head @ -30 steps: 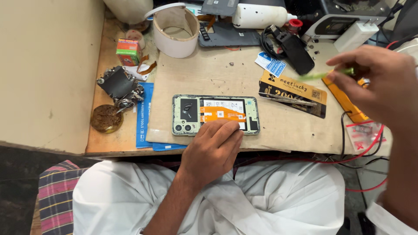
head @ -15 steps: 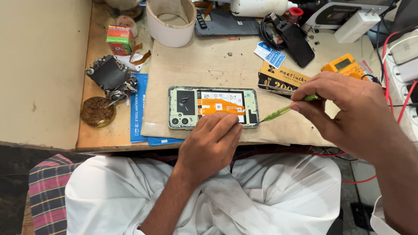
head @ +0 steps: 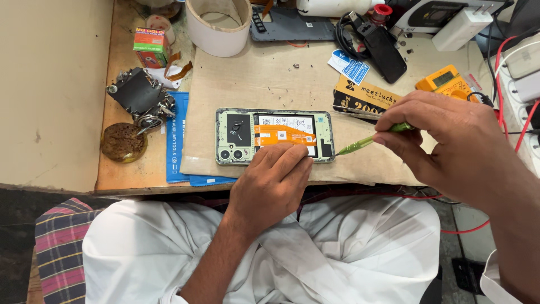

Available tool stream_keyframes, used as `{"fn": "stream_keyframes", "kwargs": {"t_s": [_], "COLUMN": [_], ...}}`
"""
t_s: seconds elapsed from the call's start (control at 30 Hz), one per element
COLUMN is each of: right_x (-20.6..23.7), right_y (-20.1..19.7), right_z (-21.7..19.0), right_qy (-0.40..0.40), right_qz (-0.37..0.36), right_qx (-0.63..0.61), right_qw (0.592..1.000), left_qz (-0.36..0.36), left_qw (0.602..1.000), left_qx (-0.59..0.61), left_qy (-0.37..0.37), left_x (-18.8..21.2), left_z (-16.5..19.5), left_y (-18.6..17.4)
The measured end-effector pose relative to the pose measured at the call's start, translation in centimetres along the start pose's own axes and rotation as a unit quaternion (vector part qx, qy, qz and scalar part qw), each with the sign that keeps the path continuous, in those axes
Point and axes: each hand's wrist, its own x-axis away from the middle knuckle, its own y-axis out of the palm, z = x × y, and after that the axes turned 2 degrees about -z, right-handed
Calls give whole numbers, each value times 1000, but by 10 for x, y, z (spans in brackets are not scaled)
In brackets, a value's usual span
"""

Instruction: The person pries open the back cover of a green smartphone using a pry tool, removes the back panel, and works on the internal components with a screwdriver and pry bar, pressing and adjusting parts inside the phone body on the workbench.

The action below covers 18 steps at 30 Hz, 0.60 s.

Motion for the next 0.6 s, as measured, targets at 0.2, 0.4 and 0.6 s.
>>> {"fn": "stream_keyframes", "kwargs": {"t_s": [0.2, 0.4, 0.6], "right_x": [5, 4, -10], "right_y": [0, -2, 0], "right_z": [-1, -5, -14], "right_qy": [2, 11, 56], "right_qz": [9, -2, -90], "right_qx": [7, 7, 68], "right_qw": [1000, 1000, 992], "left_qz": [-1, -4, -4], "left_qw": [1000, 1000, 1000], "left_qx": [1, 1, -2], "left_qy": [-3, -4, -8], "left_x": [0, 0, 1], "left_z": [0, 0, 0], "left_y": [0, 0, 4]}}
